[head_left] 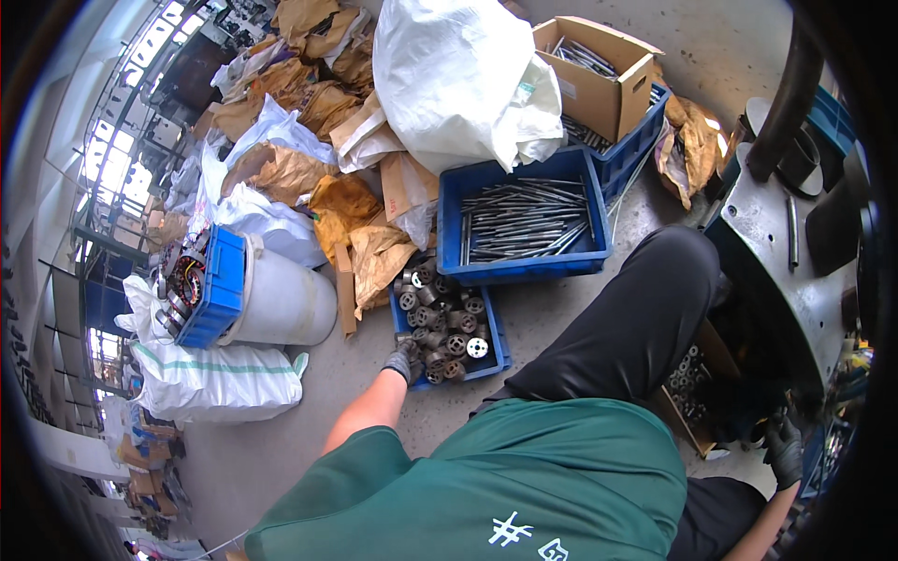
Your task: Operating a mechanical press to assemble metal components and cleaning parts with a cloth.
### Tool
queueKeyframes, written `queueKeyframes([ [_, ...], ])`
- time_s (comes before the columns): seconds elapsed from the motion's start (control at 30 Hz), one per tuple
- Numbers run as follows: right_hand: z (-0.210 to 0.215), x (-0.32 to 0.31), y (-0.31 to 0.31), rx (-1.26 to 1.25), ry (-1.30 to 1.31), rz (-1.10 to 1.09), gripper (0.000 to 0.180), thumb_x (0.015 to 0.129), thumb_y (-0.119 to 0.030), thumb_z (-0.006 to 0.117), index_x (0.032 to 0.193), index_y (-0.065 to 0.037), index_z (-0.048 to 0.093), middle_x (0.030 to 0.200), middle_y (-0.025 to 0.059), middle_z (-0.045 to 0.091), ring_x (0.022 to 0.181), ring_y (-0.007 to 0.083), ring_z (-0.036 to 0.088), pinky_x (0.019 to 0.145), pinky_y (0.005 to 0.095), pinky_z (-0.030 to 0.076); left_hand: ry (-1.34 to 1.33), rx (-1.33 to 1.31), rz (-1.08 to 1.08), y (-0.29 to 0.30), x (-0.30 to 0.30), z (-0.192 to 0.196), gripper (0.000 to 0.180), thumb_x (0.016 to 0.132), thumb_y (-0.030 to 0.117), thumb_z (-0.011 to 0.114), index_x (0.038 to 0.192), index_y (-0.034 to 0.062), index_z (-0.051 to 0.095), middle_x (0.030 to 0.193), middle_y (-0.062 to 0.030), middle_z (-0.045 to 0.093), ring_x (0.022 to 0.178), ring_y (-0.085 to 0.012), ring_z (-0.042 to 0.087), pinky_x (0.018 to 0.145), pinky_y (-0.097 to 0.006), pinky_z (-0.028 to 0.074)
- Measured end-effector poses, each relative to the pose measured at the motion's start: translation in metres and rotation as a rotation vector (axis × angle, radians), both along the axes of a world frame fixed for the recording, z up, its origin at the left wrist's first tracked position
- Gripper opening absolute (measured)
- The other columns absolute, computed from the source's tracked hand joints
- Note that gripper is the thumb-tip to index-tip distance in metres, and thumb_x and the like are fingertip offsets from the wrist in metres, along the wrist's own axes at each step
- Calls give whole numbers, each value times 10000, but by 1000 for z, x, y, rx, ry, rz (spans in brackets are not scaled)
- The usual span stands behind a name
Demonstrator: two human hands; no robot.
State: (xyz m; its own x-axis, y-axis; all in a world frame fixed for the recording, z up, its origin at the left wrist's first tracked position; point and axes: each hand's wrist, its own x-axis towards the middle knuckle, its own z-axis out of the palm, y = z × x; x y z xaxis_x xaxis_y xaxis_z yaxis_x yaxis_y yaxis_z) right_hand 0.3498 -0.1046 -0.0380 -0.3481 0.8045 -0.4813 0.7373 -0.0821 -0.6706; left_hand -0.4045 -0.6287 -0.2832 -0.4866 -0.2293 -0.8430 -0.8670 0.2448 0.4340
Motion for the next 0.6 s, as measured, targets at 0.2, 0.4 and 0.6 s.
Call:
queueKeyframes([
  [0.2, -7, -6, 12, -61, 70, 53, 319, 976, -177, 642, 1247, -10, 658, 892, 45, 706, 588, 80, 545, 436, 248, 423, 194, 214, 155, -40, -13, -38, 424, 934, 553, 734, 1183, 211, 712, 1151, -20, 748, 947, -322, 696, 784, -488, 562],
  [0.4, 22, -8, -10, -5, 43, 20, 273, 951, -156, 620, 1182, -24, 682, 827, 38, 691, 540, 77, 521, 450, 253, 421, 454, -775, -160, 41, 30, 47, 544, 883, 522, 796, 1149, 64, 672, 1106, -159, 742, 845, -324, 728, 795, -481, 574],
  [0.6, 30, -25, -12, 15, 8, 30, 221, 923, -134, 606, 1098, -47, 708, 727, 10, 640, 507, 66, 493, 457, 262, 393, 738, -512, -1339, 42, 72, 104, 576, 821, 313, 821, 1281, 50, 595, 1191, -231, 685, 1072, -370, 690, 948, -466, 556],
])
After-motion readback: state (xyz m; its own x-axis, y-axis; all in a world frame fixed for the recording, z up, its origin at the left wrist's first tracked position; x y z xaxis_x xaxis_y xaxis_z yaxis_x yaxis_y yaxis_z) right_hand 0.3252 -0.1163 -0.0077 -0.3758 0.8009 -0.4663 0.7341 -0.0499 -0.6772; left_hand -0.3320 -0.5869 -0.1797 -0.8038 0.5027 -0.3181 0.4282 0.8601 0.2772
